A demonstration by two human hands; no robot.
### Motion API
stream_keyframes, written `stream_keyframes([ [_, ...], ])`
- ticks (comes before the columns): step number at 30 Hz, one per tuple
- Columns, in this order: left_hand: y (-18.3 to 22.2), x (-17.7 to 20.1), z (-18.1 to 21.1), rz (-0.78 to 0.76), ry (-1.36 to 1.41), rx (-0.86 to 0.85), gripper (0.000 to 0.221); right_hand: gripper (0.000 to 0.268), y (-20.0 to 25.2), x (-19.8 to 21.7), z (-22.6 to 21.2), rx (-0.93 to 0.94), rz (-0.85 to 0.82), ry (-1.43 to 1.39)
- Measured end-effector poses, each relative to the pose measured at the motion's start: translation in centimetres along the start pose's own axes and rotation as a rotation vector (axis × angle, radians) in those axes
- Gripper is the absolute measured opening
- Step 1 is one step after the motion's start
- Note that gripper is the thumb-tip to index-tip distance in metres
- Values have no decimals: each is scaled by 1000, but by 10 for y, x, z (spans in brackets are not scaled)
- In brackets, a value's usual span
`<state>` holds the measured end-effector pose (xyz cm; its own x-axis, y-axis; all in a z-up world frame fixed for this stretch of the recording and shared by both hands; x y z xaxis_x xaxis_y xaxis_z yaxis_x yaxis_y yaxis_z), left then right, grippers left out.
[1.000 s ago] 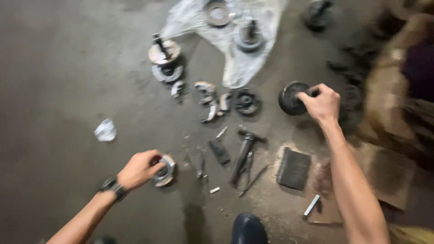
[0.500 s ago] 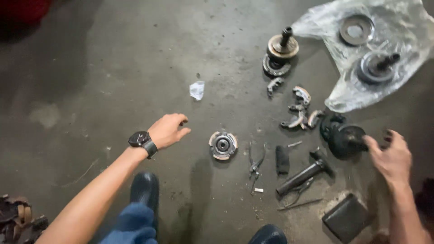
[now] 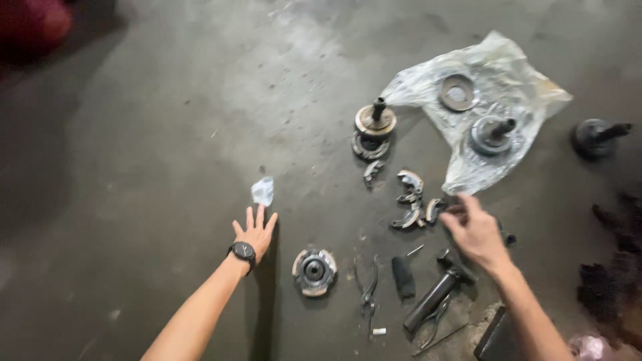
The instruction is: The person is assembling or repairing mechanical clutch components on a workshop floor.
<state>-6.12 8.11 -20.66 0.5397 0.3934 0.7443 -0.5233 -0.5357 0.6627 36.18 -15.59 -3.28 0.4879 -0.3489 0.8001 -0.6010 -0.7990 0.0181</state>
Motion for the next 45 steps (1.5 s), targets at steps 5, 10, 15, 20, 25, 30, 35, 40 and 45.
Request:
stream_keyframes([
  [5, -32, -15, 0, 139, 30, -42, 93, 51, -44, -47, 1, 61, -126, 112],
  [10, -27, -7, 0, -4, -45, -93, 104, 60, -159, -103, -14, 73, -112, 282],
  [15, -39, -27, -1, 84, -108, -62, 89, 81, -269, -142, -28, -161, 72, 110],
  [20, -49, -35, 3, -87, -123, -84, 84, 81, -289, -162, -41, -149, 91, 31],
  [25, -68, -61, -2, 31, -74, -41, 75, 65, -285, -180, -70, -137, 47, 84],
  [30, -52, -38, -1, -12, -127, -77, 83, 42, -284, -206, -82, -145, 185, -3],
  [35, -40, -22, -1, 36, -90, -101, 82, 37, -248, -232, -154, 277, 210, -105],
  [40, -38, -19, 0, -47, -40, -103, 88, 35, -226, -251, -188, 286, 93, -242],
  [45, -39, -20, -1, 36, -66, -108, 88, 39, -234, -237, -156, 127, 174, -183],
])
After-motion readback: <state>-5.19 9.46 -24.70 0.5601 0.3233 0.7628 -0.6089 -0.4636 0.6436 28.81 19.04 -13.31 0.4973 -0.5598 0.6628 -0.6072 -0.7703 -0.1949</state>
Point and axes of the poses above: each hand's wrist, its own y-axis away from the middle knuckle, its own x-axis out of the back of the hand, z = x × y, the point moved 5 cm from there along -y, towards the middle knuckle, and after that the axes turned 2 degrees about y, right-handed, at the moved point
